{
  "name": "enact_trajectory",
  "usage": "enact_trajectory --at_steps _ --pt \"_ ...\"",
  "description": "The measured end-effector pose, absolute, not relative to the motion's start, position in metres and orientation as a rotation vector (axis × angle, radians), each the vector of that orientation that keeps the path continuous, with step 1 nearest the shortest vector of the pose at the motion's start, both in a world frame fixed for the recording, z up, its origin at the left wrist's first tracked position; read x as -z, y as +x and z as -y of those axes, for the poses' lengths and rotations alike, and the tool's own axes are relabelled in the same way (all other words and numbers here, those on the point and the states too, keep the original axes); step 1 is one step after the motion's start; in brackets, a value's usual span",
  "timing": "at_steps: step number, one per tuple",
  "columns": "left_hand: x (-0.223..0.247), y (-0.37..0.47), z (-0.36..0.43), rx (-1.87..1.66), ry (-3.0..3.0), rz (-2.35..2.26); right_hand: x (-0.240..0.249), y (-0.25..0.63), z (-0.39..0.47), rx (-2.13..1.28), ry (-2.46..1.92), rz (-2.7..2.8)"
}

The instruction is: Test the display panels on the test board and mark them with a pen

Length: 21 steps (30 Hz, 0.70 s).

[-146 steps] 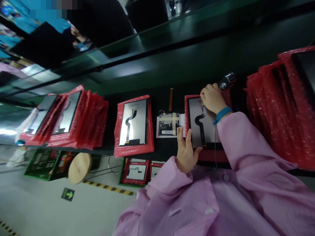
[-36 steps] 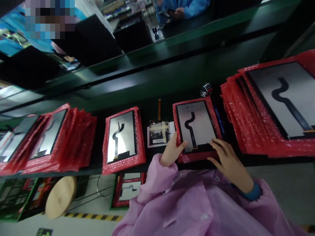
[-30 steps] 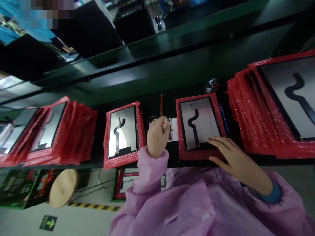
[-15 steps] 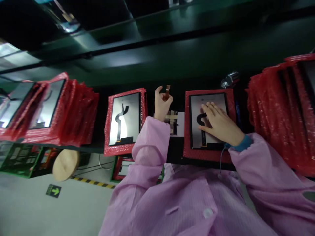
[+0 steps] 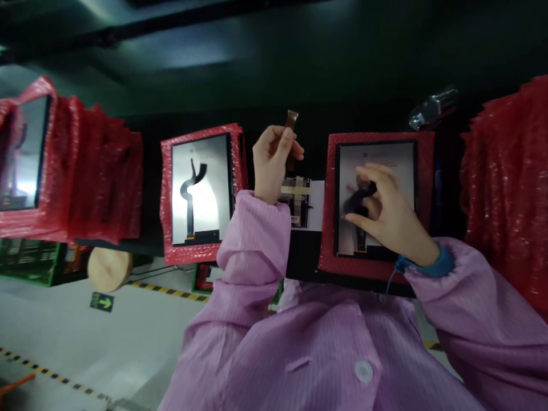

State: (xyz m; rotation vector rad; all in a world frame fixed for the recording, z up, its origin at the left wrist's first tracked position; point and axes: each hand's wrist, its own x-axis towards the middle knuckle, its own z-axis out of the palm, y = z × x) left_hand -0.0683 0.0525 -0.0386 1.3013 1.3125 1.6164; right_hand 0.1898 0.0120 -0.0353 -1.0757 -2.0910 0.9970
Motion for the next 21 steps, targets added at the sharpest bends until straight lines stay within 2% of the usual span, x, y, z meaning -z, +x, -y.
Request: enact_trajectory --at_steps 5,12,16,21 --pt "0.036 -0.066 -0.049 -1.497 1.466 -1.273 0.037 0.180 -0.009 -1.454 -0.907 1.602" --pt "0.031 -0.059 -0.043 -1.307 1.752 -1.183 0.032 0.173 -0.016 -1.702 -0.909 1.356" --pt "0.026 -0.058 -0.037 -1.132 1.977 -1.197 0.030 0.177 -0.022 -1.622 -0.906 1.570" --pt "0.025 -0.057 -0.035 -0.803 2.257 -1.248 0.029 0.181 -0.030 -1.125 -0.833 2.092"
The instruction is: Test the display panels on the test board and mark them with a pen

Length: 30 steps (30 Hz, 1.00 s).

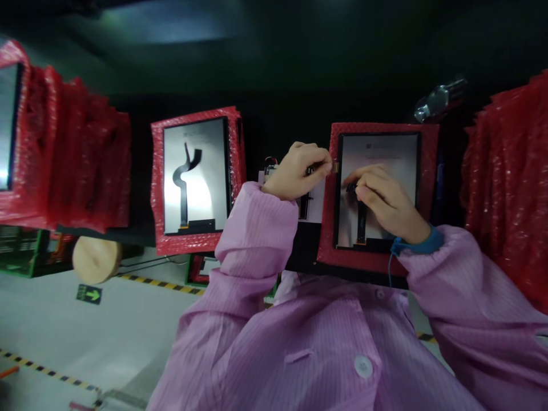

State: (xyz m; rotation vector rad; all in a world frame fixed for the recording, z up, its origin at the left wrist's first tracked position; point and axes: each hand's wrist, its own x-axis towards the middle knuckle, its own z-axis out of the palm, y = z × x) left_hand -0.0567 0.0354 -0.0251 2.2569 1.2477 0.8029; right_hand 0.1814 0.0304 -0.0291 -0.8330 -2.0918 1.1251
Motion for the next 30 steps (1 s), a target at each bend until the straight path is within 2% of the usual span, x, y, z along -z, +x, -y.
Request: enact_trajectory --at_steps 3,6,22,30 --pt "0.027 -0.052 -0.034 -0.667 2.315 -1.278 0.031 0.179 -0.034 -0.886 -0.830 2.221" --pt "0.027 -0.047 -0.031 -0.603 2.313 -1.272 0.033 0.175 -0.037 -0.809 -0.864 2.292" --pt "0.026 -0.045 -0.028 -0.577 2.264 -1.246 0.040 0.172 -0.039 -0.676 -0.875 2.394" --pt "0.024 -0.045 -0.027 -0.573 2.251 -1.244 0.039 0.171 -0.038 -0.763 -0.910 2.364"
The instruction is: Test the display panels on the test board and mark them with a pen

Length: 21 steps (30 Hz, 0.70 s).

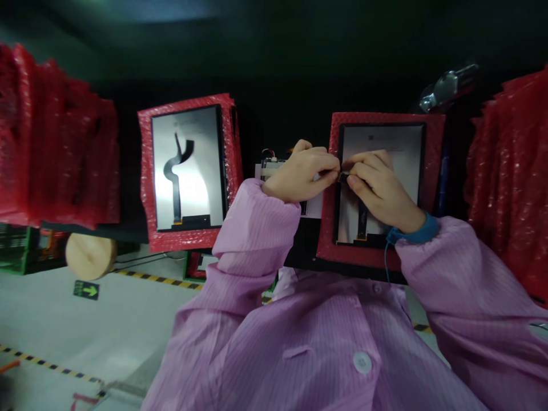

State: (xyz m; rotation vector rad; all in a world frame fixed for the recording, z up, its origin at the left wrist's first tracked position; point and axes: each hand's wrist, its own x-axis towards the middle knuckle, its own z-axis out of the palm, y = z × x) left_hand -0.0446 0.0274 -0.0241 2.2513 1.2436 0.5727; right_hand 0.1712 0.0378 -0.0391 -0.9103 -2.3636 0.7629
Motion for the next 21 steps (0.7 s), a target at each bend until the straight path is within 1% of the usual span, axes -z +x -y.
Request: enact_trajectory --at_steps 8,21 --pt "0.0240 -0.0442 -0.0273 -0.553 2.260 -1.241 0.0395 0.1708 -0.0359 -0.789 -0.945 2.364" --pt "0.0255 -0.0446 -0.0280 -0.660 2.190 -1.312 0.0406 0.1725 -0.0350 -0.759 -0.928 2.362"
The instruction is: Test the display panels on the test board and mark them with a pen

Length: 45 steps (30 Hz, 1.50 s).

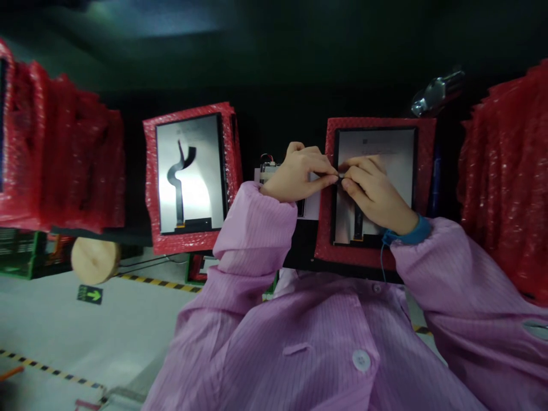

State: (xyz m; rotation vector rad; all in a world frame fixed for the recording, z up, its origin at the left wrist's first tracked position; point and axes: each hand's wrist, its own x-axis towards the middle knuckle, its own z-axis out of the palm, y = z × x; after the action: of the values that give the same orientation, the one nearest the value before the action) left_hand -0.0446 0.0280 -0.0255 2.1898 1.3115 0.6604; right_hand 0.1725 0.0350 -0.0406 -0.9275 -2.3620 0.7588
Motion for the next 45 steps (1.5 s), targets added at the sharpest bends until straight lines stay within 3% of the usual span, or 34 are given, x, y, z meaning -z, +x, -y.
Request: enact_trajectory --at_steps 13,20,26,33,41,45 --pt "0.025 -0.036 -0.024 -0.691 2.256 -1.414 0.044 0.168 -0.029 -0.748 -0.955 2.354" --pt "0.016 -0.043 0.037 -1.283 2.254 -1.906 0.023 0.189 -0.018 -0.652 -1.019 2.171" --pt "0.053 -0.040 0.096 -0.565 2.399 -2.175 0.014 0.226 0.032 -0.422 -1.235 2.097" --pt "0.056 -0.034 0.097 -0.204 2.290 -2.233 0.041 0.251 0.084 -0.361 -1.375 2.044" --pt "0.049 -0.036 0.094 -0.143 2.311 -2.203 0.053 0.253 0.099 -0.312 -1.494 1.975" --pt "0.044 -0.024 0.095 -0.566 2.454 -2.112 0.056 0.247 0.099 -0.288 -1.526 1.923"
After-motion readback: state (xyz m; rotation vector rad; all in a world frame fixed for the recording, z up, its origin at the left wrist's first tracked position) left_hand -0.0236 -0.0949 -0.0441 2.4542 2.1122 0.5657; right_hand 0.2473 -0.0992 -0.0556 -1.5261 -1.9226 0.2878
